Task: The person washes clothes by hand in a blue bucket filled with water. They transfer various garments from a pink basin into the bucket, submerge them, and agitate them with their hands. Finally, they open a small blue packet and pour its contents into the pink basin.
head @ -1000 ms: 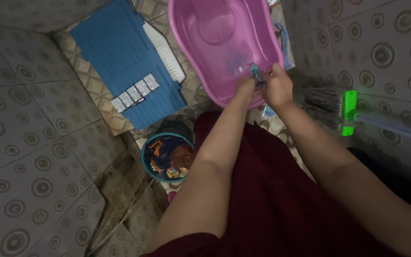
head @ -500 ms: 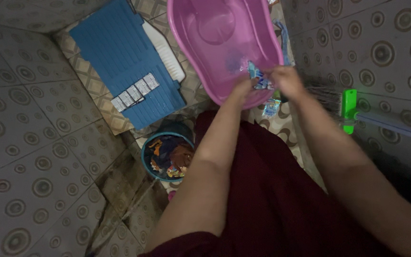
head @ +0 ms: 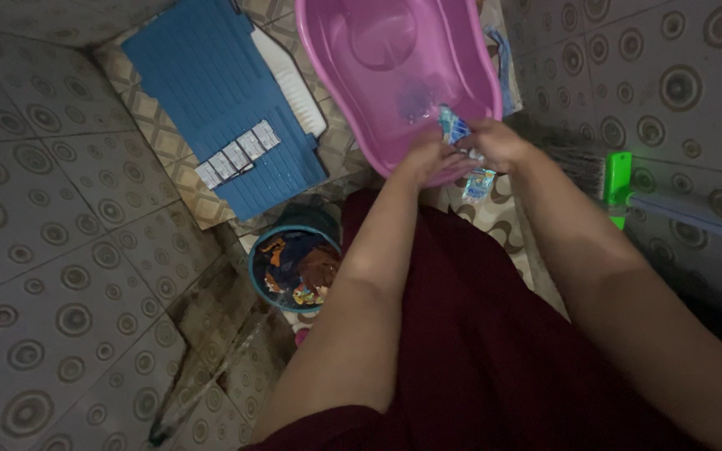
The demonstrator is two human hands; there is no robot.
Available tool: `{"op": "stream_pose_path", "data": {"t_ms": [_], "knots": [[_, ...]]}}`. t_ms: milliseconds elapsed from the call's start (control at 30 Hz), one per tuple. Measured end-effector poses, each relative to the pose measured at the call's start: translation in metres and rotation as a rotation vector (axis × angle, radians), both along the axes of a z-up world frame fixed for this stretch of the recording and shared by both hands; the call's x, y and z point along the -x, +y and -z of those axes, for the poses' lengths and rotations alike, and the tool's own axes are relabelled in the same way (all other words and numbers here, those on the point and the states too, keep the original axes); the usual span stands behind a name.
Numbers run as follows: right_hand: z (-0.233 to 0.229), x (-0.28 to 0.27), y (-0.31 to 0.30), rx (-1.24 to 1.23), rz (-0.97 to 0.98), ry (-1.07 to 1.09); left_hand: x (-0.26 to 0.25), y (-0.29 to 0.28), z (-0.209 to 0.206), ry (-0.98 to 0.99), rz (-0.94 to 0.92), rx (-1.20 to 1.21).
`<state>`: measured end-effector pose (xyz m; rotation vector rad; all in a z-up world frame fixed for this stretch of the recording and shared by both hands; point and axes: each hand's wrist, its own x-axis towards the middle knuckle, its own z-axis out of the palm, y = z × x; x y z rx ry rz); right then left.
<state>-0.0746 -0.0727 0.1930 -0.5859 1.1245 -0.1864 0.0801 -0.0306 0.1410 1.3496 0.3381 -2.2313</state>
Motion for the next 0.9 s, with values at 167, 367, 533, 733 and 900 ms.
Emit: {"op": "stream_pose_path", "data": {"t_ms": [167, 367, 533, 733, 900], "knots": [[0.029, 0.001, 0.012, 0.046, 0.003, 0.088, 0.017, 0.013, 0.092, 0.115, -0.074, 0.124], [0.056, -0.008, 0.009, 0.221, -0.109, 0.255, 0.029, 0.012, 0.065, -0.461, 0.189, 0.381], [0.062, -0.018, 0.011, 0.475, -0.184, 0.378, 0.033, 0.013, 0.076, -0.674, 0.185, 0.683], [0.066, -0.018, 0.015, 0.697, -0.219, 0.511, 0.029, 0.018, 0.081, -0.692, 0.229, 0.747], [0.076, -0.018, 0.015, 0.799, -0.177, 0.612, 0.028, 0.018, 0.083, -0.682, 0.214, 0.881]]}}
